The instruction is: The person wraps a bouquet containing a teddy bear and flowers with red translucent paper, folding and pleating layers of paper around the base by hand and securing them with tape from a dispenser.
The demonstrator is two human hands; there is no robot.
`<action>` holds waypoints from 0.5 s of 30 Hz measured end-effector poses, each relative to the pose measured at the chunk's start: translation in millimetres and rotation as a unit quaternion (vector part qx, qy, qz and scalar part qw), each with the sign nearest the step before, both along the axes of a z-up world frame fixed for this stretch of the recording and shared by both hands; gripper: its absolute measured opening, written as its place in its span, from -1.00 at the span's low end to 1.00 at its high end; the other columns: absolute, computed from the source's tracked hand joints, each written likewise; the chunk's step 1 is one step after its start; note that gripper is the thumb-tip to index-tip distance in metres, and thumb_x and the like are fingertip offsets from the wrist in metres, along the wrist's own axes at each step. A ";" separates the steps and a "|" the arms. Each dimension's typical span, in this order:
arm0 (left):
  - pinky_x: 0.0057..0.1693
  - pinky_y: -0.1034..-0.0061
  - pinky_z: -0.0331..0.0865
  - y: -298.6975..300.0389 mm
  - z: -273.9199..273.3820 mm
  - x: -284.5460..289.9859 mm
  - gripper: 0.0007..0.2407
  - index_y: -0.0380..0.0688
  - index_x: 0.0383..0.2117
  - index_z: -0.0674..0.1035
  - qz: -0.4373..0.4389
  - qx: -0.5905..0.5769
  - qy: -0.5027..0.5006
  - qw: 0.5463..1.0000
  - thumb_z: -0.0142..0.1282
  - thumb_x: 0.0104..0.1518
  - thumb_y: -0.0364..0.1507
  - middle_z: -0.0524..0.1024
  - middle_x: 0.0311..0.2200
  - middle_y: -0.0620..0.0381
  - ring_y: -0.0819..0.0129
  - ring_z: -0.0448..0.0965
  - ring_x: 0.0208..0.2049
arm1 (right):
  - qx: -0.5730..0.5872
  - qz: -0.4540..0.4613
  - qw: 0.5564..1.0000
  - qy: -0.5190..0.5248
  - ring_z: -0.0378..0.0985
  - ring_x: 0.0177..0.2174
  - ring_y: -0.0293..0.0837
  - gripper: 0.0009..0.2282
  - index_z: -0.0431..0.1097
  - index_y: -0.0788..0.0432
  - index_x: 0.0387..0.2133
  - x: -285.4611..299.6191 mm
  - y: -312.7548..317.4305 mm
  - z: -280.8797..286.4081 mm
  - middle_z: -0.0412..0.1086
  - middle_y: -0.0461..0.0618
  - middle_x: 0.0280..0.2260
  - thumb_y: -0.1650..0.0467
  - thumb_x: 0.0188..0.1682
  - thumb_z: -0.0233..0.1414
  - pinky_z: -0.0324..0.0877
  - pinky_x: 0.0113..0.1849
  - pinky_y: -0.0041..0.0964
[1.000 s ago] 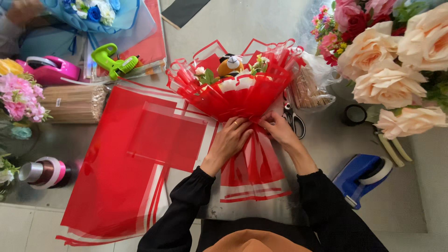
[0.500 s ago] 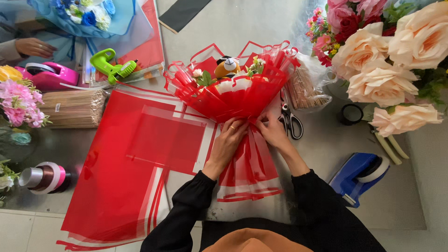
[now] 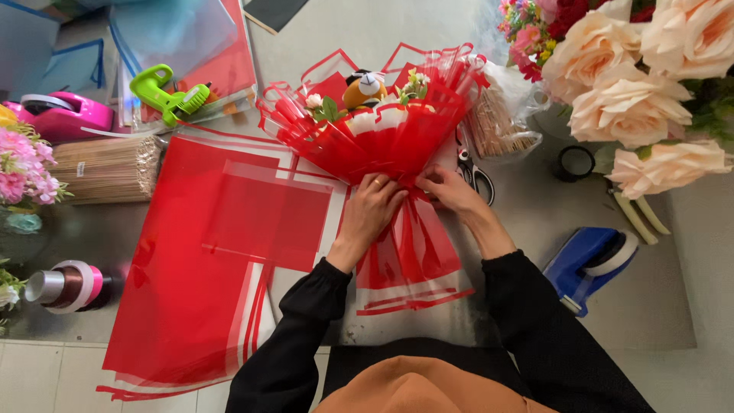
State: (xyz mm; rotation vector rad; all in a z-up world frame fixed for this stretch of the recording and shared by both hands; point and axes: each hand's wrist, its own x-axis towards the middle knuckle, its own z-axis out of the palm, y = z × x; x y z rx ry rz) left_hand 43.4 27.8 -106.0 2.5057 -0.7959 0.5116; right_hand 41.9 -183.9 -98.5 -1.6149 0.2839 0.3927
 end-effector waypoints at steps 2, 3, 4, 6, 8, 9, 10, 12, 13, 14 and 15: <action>0.00 0.48 0.51 -0.9 6.0 1.2 -0.71 0.02 -0.31 0.59 0.002 0.002 0.013 1.000 -0.01 0.32 -0.09 0.48 -0.26 0.20 0.25 0.53 0.00 | -0.070 0.018 0.997 -0.033 0.59 -0.14 0.03 -0.68 0.48 0.13 -0.10 14.6 -5.3 -40.4 0.50 0.12 -0.15 0.17 0.04 0.20 0.54 -0.18 -0.06; -0.02 0.47 0.52 -0.9 9.0 1.6 -0.71 0.05 -0.33 0.60 0.006 0.005 0.025 1.000 0.01 0.30 -0.06 0.49 -0.26 0.22 0.28 0.52 0.01 | -0.139 0.038 0.987 -0.067 0.59 -0.08 0.11 -0.63 0.49 0.14 -0.07 21.1 -7.5 -60.7 0.52 0.19 -0.12 0.12 0.05 0.17 0.52 -0.14 0.03; -0.02 0.47 0.52 0.3 13.5 0.1 -0.71 0.05 -0.33 0.60 0.004 0.005 0.026 1.000 0.01 0.30 -0.06 0.49 -0.26 0.22 0.28 0.52 0.01 | -0.139 0.035 0.988 -0.065 0.59 -0.08 0.11 -0.63 0.49 0.14 -0.07 4.5 1.7 -29.0 0.52 0.19 -0.12 0.12 0.05 0.17 0.52 -0.14 0.03; -0.06 0.42 0.55 1.2 21.6 -3.0 -0.75 0.03 -0.31 0.58 -0.003 0.016 0.045 0.999 0.11 0.24 -0.10 0.48 -0.24 0.21 0.25 0.50 0.00 | -0.261 0.030 0.963 -0.064 0.39 0.14 0.27 -0.27 0.24 0.22 0.18 -28.4 19.2 33.9 0.35 0.32 0.12 -0.14 0.01 0.01 0.32 0.11 0.21; -0.07 0.42 0.55 0.3 19.4 0.8 -0.75 0.03 -0.31 0.58 -0.001 0.020 0.047 0.999 0.11 0.24 -0.10 0.47 -0.23 0.22 0.25 0.50 -0.01 | -0.232 -0.030 0.958 -0.168 0.50 0.01 0.19 -0.52 0.30 0.23 0.03 -62.1 11.3 51.5 0.36 0.23 -0.03 0.10 0.06 0.08 0.44 -0.04 0.00; -0.08 0.42 0.56 1.0 16.7 -0.2 -0.74 0.02 -0.30 0.58 0.001 0.024 0.050 0.998 0.12 0.24 -0.10 0.47 -0.22 0.22 0.26 0.50 -0.02 | -0.200 -0.090 0.938 -0.269 0.60 -0.11 0.10 -0.77 0.35 0.24 -0.13 -81.6 8.6 59.2 0.38 0.13 -0.18 0.34 0.11 0.16 0.55 -0.20 -0.21; -0.08 0.42 0.56 1.1 15.9 -0.2 -0.74 0.02 -0.30 0.58 -0.001 0.025 0.055 0.998 0.12 0.24 -0.10 0.47 -0.22 0.22 0.26 0.50 -0.02 | -0.200 -0.090 0.940 -0.263 0.60 -0.11 0.10 -0.77 0.35 0.24 -0.13 -106.8 7.7 70.0 0.38 0.13 -0.18 0.34 0.11 0.16 0.55 -0.20 -0.21; -0.09 0.46 0.55 1.8 16.3 1.2 -0.75 0.01 -0.30 0.59 -0.001 0.029 0.040 0.999 0.14 0.23 -0.11 0.48 -0.24 0.22 0.26 0.51 -0.04 | -0.259 -0.022 0.899 -0.353 0.49 -0.11 0.00 -0.84 0.38 0.09 -0.25 -155.5 6.4 93.3 0.38 -0.07 -0.24 0.30 0.05 0.13 0.39 -0.03 -0.16; -0.09 0.46 0.55 2.6 18.8 0.6 -0.75 0.01 -0.30 0.59 -0.003 0.030 0.042 0.999 0.14 0.23 -0.11 0.48 -0.24 0.22 0.26 0.51 -0.04 | -0.259 -0.024 0.900 -0.351 0.49 -0.11 0.00 -0.84 0.38 0.09 -0.25 -175.2 12.1 86.0 0.38 -0.07 -0.24 0.30 0.05 0.13 0.39 -0.03 -0.16; -0.07 0.45 0.55 3.2 21.6 -0.4 -0.74 0.00 -0.30 0.59 -0.008 0.031 0.043 0.999 0.14 0.23 -0.11 0.49 -0.24 0.19 0.23 0.51 -0.04 | -0.324 -0.012 0.870 -0.371 0.44 -0.11 -0.12 -0.76 0.41 -0.03 -0.25 -195.2 17.8 79.2 0.38 -0.21 -0.22 0.18 -0.07 0.20 0.24 -0.08 -0.21; -0.05 0.43 0.55 3.2 24.3 -1.1 -0.74 -0.01 -0.29 0.59 -0.014 0.032 0.042 0.999 0.14 0.23 -0.11 0.49 -0.24 0.16 0.20 0.51 -0.04 | -0.389 0.000 0.835 -0.389 0.39 -0.11 -0.25 -0.67 0.44 -0.15 -0.25 -215.6 23.7 72.3 0.39 -0.35 -0.21 0.07 -0.19 0.28 0.09 -0.13 -0.26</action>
